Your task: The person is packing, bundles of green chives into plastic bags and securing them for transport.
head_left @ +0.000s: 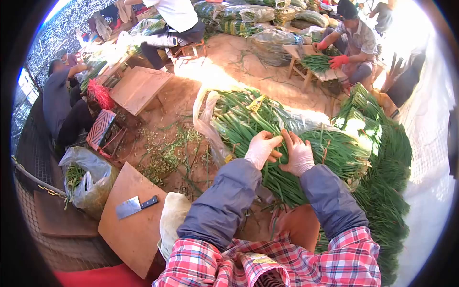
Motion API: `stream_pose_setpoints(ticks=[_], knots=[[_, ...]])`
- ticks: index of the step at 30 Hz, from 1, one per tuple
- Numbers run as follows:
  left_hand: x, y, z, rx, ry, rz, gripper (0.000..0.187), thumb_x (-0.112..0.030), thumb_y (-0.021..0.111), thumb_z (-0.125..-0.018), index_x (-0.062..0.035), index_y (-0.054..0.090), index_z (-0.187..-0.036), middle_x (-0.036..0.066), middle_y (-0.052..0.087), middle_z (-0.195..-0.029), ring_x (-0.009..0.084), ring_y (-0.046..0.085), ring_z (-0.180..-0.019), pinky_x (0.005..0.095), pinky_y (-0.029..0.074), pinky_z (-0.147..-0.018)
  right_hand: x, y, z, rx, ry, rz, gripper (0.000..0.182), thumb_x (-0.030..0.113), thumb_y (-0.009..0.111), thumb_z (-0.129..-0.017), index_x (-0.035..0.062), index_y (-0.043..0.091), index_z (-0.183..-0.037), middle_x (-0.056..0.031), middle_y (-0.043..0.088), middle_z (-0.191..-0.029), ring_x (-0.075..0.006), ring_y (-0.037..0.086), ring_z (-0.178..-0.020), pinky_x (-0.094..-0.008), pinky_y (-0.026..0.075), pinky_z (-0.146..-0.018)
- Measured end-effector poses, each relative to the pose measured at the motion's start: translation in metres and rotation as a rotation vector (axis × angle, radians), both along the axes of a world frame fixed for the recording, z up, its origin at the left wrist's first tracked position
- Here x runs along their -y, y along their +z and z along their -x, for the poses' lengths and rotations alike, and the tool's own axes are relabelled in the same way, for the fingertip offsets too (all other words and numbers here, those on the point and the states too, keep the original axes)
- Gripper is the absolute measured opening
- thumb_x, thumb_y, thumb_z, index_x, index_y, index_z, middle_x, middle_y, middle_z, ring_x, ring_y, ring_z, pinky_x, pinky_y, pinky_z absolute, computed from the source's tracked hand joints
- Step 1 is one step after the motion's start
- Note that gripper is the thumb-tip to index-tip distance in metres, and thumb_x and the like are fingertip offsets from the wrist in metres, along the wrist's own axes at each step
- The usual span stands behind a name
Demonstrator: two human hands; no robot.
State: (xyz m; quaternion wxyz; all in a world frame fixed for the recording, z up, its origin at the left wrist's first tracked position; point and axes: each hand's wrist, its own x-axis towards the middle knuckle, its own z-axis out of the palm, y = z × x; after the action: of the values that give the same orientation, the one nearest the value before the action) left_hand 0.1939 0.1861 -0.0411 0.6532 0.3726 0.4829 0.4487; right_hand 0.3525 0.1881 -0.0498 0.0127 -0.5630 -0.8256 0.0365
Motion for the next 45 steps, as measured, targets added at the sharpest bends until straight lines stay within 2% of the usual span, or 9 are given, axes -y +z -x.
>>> stream_pose_setpoints(ticks=[2, 9, 14, 21, 23, 28, 33, 38, 45], knots=[[0.010, 0.001, 0.023, -0.171, -0.050, -0.080, 0.042, -0.025, 0.061, -0.084, 0.0027, 0.049, -0.113, 0.011, 0.063, -0.090, 0.0177, 0.062, -0.058, 0.0260, 0.048, -0.047, -0.001, 0.002, -0.002, -0.144, 0.024, -0.076, 0.103, 0.028, 0.077, -0.057, 0.0147, 0.018, -0.140, -0.0167, 0.045, -0.127, -0.0304, 0.051, -0.111, -0.0493, 0.040, -0.091], [0.026, -0.025, 0.106, -0.212, 0.160, -0.086, 0.031, -0.020, 0.060, -0.083, -0.0020, 0.055, -0.108, 0.008, 0.065, -0.092, 0.0128, 0.059, -0.067, 0.0253, 0.047, -0.058, -0.056, 0.037, -0.017, -0.197, 0.137, -0.070, 0.077, 0.017, 0.065, -0.065, 0.0158, 0.032, -0.134, -0.0194, 0.061, -0.094, -0.0349, 0.060, -0.087, -0.0413, 0.048, -0.074], [0.027, -0.068, 0.126, -0.250, 0.349, -0.072, 0.034, -0.021, 0.066, -0.080, -0.0009, 0.055, -0.105, 0.006, 0.062, -0.089, 0.0144, 0.058, -0.070, 0.0264, 0.046, -0.059, -0.053, 0.012, -0.015, -0.266, -0.128, 0.031, 0.075, 0.015, 0.063, -0.067, 0.0180, 0.036, -0.136, -0.0198, 0.062, -0.097, -0.0326, 0.059, -0.096, -0.0373, 0.046, -0.083], [0.023, -0.071, 0.112, -0.163, 0.458, 0.163, 0.078, -0.033, 0.080, -0.066, 0.0079, 0.040, -0.119, 0.014, 0.057, -0.102, 0.0224, 0.057, -0.090, 0.0350, 0.047, -0.073, -0.087, 0.070, -0.026, -0.589, 0.227, -0.105, 0.050, 0.003, 0.059, -0.075, 0.0091, 0.051, -0.124, -0.0146, 0.055, -0.121, -0.0202, 0.052, -0.113, -0.0276, 0.043, -0.091], [0.015, -0.074, 0.105, -0.128, 0.425, 0.169, 0.077, -0.033, 0.080, -0.065, 0.0079, 0.042, -0.118, 0.014, 0.058, -0.102, 0.0219, 0.057, -0.091, 0.0348, 0.047, -0.074, -0.087, 0.041, -0.020, -0.201, -0.059, -0.229, 0.067, 0.010, 0.069, -0.066, 0.0159, 0.046, -0.128, -0.0124, 0.057, -0.111, -0.0273, 0.055, -0.103, -0.0352, 0.048, -0.083], [0.015, -0.153, 0.116, -0.171, 0.409, 0.139, 0.017, -0.010, 0.050, -0.084, -0.0030, 0.055, -0.098, 0.009, 0.062, -0.076, 0.0166, 0.058, -0.047, 0.0287, 0.046, -0.042, -0.070, 0.005, -0.013, 0.035, 0.030, -0.181, 0.093, 0.008, 0.072, -0.061, 0.0262, 0.026, -0.139, -0.0098, 0.052, -0.114, -0.0298, 0.056, -0.097, -0.0396, 0.049, -0.078], [0.038, -0.102, 0.131, -0.089, 0.362, 0.253, 0.014, -0.009, 0.050, -0.085, -0.0027, 0.057, -0.096, 0.011, 0.063, -0.080, 0.0203, 0.062, -0.052, 0.0297, 0.048, -0.043, -0.053, 0.012, -0.012, 0.115, -0.022, -0.201, 0.103, 0.014, 0.077, -0.056, 0.0233, 0.019, -0.141, -0.0100, 0.045, -0.125, -0.0311, 0.052, -0.104, -0.0442, 0.045, -0.084], [0.037, -0.118, 0.144, -0.262, 0.336, 0.229, 0.021, -0.008, 0.053, -0.085, 0.0027, 0.057, -0.102, 0.014, 0.062, -0.083, 0.0223, 0.061, -0.055, 0.0319, 0.053, -0.046, -0.045, 0.055, -0.007, 0.215, -0.102, 0.061, 0.118, 0.046, 0.081, -0.048, 0.0190, 0.016, -0.142, -0.0130, 0.033, -0.140, -0.0304, 0.034, -0.128, -0.0525, 0.028, -0.100], [0.030, -0.139, 0.141, -0.277, 0.320, 0.210, 0.021, -0.007, 0.053, -0.085, 0.0034, 0.057, -0.103, 0.013, 0.061, -0.074, 0.0211, 0.059, -0.050, 0.0323, 0.049, -0.041, -0.022, 0.069, -0.074, -0.015, -0.066, -0.140, 0.107, 0.048, 0.079, -0.051, 0.0139, 0.027, -0.139, -0.0146, 0.037, -0.137, -0.0333, 0.032, -0.128, -0.0501, 0.025, -0.103]])
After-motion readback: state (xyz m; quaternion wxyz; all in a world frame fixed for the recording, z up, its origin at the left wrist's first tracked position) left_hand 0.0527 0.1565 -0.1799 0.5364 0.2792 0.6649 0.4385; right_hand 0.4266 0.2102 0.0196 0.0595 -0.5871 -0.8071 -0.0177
